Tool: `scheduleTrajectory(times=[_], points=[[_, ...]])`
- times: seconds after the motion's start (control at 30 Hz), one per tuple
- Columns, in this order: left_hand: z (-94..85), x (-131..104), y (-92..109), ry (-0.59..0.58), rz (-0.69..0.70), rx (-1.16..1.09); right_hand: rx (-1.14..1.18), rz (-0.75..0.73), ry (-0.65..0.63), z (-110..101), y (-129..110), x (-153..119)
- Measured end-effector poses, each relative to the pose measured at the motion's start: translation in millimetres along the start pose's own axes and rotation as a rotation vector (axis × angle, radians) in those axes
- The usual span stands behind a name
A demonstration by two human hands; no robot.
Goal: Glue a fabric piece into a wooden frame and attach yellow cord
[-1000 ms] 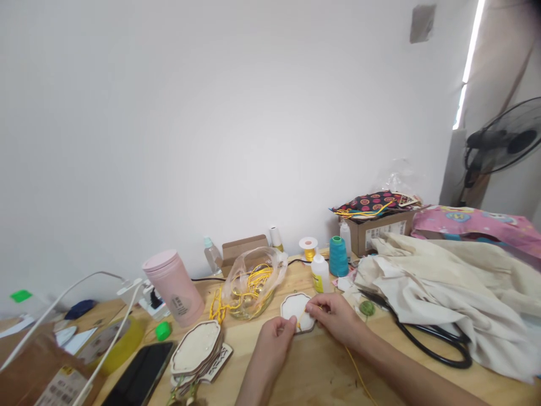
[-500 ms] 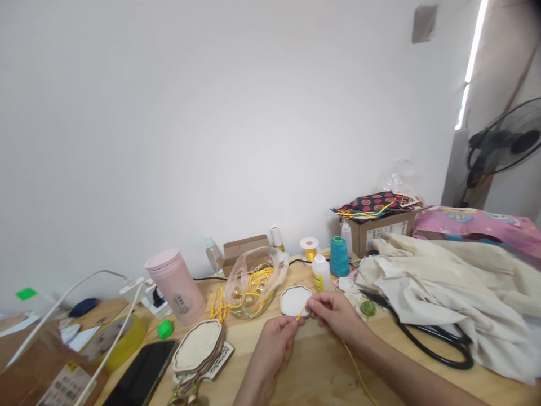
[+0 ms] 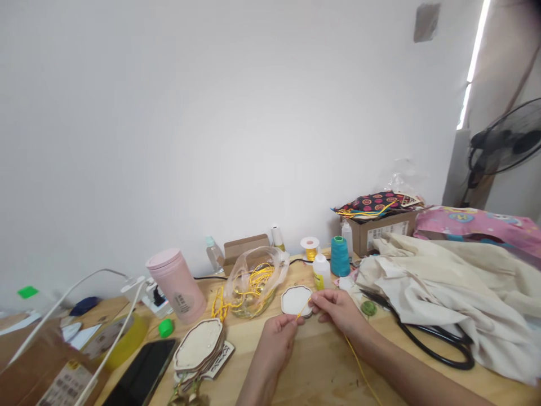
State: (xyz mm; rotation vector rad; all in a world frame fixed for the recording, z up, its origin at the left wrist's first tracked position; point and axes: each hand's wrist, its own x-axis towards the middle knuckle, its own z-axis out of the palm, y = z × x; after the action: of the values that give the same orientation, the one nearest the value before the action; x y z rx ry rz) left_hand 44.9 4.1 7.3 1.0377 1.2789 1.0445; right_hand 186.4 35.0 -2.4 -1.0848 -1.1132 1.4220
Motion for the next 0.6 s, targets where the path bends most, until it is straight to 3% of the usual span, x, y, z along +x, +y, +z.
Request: scheduleTrajectory(times=[0.4, 0.6], points=[[-6.2, 11, -11, -0.028, 0.016, -0.021, 0.005, 0.036, 0.029, -1, 0, 1], [-3.0, 12, -6, -0.032, -0.036, -0.041, -0.158, 0.081, -0.096, -2, -3, -2]])
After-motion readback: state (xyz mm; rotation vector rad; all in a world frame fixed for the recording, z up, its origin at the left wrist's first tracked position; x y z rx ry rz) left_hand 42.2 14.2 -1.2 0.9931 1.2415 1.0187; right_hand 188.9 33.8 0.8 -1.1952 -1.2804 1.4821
